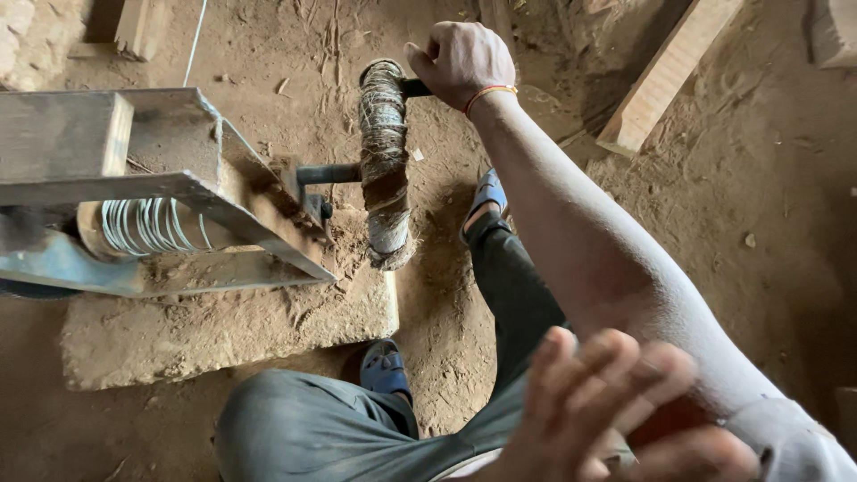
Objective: The person rotates a hand-cranked machine to wind material onto a spindle while sitting at floor level in a workshop.
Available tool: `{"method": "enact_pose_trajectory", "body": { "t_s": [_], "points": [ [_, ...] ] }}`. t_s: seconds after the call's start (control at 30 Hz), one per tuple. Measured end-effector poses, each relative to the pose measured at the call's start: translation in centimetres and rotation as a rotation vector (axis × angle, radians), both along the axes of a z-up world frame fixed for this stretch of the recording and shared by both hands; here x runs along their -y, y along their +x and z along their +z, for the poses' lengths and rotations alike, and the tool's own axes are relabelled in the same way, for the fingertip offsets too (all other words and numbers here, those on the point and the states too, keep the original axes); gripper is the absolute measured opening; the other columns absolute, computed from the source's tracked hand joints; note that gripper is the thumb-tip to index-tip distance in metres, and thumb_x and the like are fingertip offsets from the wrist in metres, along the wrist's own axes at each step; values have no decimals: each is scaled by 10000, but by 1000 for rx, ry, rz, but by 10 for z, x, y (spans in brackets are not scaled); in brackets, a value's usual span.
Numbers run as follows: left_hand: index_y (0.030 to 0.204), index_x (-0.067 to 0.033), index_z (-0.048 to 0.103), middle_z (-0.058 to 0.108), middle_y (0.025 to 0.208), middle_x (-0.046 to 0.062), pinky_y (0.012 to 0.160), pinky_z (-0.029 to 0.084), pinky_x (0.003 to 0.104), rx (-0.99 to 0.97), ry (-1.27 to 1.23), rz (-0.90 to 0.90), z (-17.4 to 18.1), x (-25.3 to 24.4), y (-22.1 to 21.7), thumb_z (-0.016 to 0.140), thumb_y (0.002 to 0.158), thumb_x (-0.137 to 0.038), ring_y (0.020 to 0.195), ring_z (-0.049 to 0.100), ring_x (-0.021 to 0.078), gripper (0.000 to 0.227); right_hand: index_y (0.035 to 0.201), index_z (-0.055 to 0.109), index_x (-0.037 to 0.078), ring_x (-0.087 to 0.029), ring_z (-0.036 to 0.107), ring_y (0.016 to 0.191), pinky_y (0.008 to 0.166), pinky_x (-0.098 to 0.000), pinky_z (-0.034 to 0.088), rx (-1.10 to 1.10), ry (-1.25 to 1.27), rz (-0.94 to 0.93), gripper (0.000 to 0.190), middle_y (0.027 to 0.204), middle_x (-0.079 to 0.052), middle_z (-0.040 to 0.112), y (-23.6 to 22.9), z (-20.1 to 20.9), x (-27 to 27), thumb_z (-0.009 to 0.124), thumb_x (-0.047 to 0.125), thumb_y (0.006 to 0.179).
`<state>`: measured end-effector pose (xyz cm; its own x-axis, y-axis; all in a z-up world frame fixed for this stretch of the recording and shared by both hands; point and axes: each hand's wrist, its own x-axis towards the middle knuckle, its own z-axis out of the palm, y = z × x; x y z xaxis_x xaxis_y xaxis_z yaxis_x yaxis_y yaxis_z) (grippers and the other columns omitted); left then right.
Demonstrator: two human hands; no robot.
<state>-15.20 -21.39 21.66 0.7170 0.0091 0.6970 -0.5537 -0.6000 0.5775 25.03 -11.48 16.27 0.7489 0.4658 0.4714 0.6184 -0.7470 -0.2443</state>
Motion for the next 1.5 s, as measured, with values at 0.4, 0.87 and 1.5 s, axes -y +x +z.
{"method": "enact_pose_trajectory", "body": {
  "t_s": [0.4, 0.87, 1.5],
  "points": [
    [1399, 16, 471, 569, 1376, 216, 1065, 547, 472, -213, -70, 227, -119, -211, 111, 711, 937, -526, 1262, 596, 313, 751, 718, 747, 134, -318, 687, 632, 636, -467, 539, -7, -12, 13, 441, 672, -117, 697, 11, -3, -3, 690, 520, 922],
    [1154, -76, 556, 583, 871, 10, 773, 597, 329, -675, -580, -386, -214, -237, 145, 830, 726, -715, 814, 611, 157, 817, 724, 743, 125, -346, 693, 702, 686, -474, 540, -28, -22, 31, 447, 713, -121, 711, 16, -2, -6, 706, 530, 909],
    [1298, -74, 586, 695, 1333, 111, 1114, 479, 427, -874, -215, -53, -194, -233, 134, 857, 637, -560, 1245, 647, 281, 865, 745, 762, 147, -347, 703, 791, 742, -480, 542, -74, -18, -17, 438, 791, -143, 732, 29, -7, -15, 709, 557, 889]
  ]
}}
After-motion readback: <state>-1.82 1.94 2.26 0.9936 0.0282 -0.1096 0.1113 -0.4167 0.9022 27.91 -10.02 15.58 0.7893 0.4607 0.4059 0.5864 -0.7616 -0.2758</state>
